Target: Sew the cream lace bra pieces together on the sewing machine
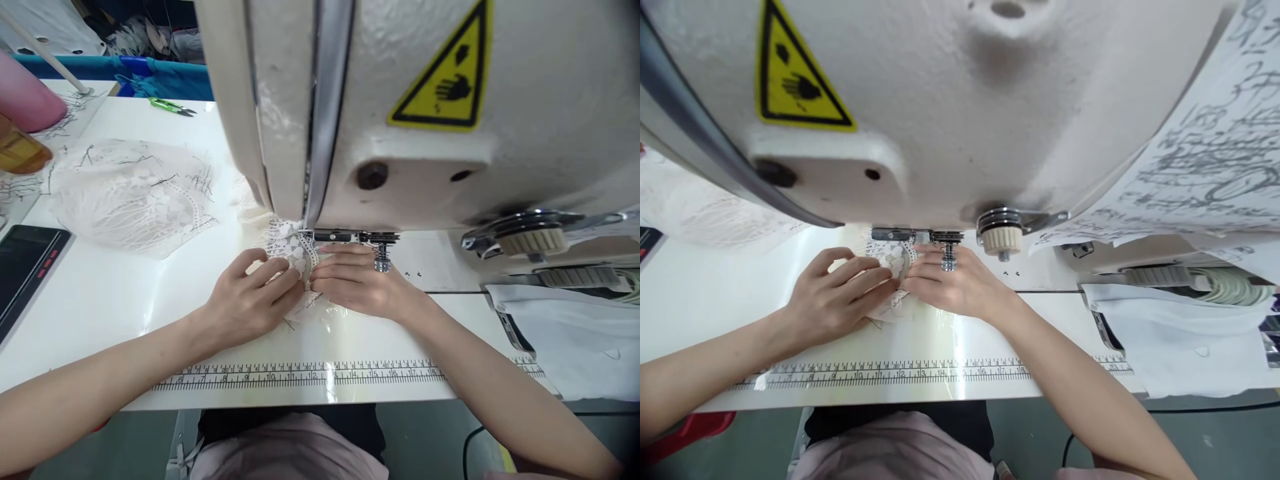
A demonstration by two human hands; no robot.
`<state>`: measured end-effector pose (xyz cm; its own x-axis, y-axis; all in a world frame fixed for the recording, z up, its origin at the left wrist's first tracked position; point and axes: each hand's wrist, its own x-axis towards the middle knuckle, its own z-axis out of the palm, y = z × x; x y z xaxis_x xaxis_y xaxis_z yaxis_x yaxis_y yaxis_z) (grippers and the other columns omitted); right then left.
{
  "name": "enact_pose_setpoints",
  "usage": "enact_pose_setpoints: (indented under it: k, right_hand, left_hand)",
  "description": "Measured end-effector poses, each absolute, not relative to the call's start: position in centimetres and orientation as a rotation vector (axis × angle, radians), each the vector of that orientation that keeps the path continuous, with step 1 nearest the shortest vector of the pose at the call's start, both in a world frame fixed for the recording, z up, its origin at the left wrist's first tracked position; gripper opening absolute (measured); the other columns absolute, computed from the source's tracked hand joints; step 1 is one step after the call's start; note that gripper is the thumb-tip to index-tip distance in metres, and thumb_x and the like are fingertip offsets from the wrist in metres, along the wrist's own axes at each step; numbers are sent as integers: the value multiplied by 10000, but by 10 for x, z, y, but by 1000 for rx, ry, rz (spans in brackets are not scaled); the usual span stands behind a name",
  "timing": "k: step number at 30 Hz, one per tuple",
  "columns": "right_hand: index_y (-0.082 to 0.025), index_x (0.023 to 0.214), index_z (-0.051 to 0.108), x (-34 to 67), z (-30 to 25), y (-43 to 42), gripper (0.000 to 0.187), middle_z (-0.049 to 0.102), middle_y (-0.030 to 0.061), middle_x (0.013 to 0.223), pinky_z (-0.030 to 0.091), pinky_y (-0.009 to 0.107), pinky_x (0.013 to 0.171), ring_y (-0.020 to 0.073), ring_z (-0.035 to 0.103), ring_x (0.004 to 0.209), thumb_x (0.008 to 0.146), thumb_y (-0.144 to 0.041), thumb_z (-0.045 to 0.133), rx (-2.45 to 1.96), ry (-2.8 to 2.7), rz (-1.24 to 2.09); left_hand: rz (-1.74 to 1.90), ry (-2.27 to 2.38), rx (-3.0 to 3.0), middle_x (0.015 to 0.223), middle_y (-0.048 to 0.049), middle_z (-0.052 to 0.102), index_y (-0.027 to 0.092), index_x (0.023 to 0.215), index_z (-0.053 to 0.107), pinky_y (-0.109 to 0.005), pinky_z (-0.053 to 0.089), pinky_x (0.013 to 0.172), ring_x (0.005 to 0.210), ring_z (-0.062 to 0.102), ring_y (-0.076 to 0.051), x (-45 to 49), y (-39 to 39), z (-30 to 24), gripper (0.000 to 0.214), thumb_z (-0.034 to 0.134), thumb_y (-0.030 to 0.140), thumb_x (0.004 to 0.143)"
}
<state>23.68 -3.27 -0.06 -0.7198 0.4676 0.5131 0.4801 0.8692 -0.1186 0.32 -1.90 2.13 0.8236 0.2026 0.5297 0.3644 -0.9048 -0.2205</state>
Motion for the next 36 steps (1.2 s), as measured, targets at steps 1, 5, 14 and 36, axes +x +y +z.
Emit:
enact_pose_setpoints:
  k: [1, 5, 14, 36]
  right_hand:
    - [-221, 967, 619, 238, -2, -33, 101, 704, -37, 906, 526, 339, 1001, 91, 647, 878, 942, -162, 541, -705, -2502, -31]
    - [-221, 1057, 623, 240, -2, -35, 150, 709, -4, 932, 568, 291, 841, 109, 647, 905, 959, -181, 517, -778, -2536, -75]
    - [-213, 1097, 623, 238, -2, -36, 186, 714, 5, 957, 569, 266, 754, 118, 657, 889, 933, -158, 557, -773, -2524, -48]
    - [-232, 990, 674, 230, 0, -38, 153, 716, -7, 951, 566, 289, 799, 127, 645, 894, 920, -152, 564, -830, -2505, -127]
  left_hand:
    - [-747, -422, -2720, 920, -56, 737, 137, 900, 673, -395, 534, 751, 862, 687, -222, 2, -19, 20, 133, 551, 90, 882]
    - [-762, -417, -2851, 1099, -132, 722, 75, 989, 666, -389, 578, 891, 1059, 679, -262, 0, -19, 15, 217, 477, 152, 915]
    - [-728, -516, -2864, 1090, -118, 731, 117, 977, 645, -349, 626, 821, 1063, 692, -256, 0, -21, 15, 216, 449, 157, 896]
    - [-718, -588, -2853, 1122, -113, 725, 119, 966, 630, -303, 600, 898, 1040, 704, -204, 3, -19, 17, 249, 433, 30, 842]
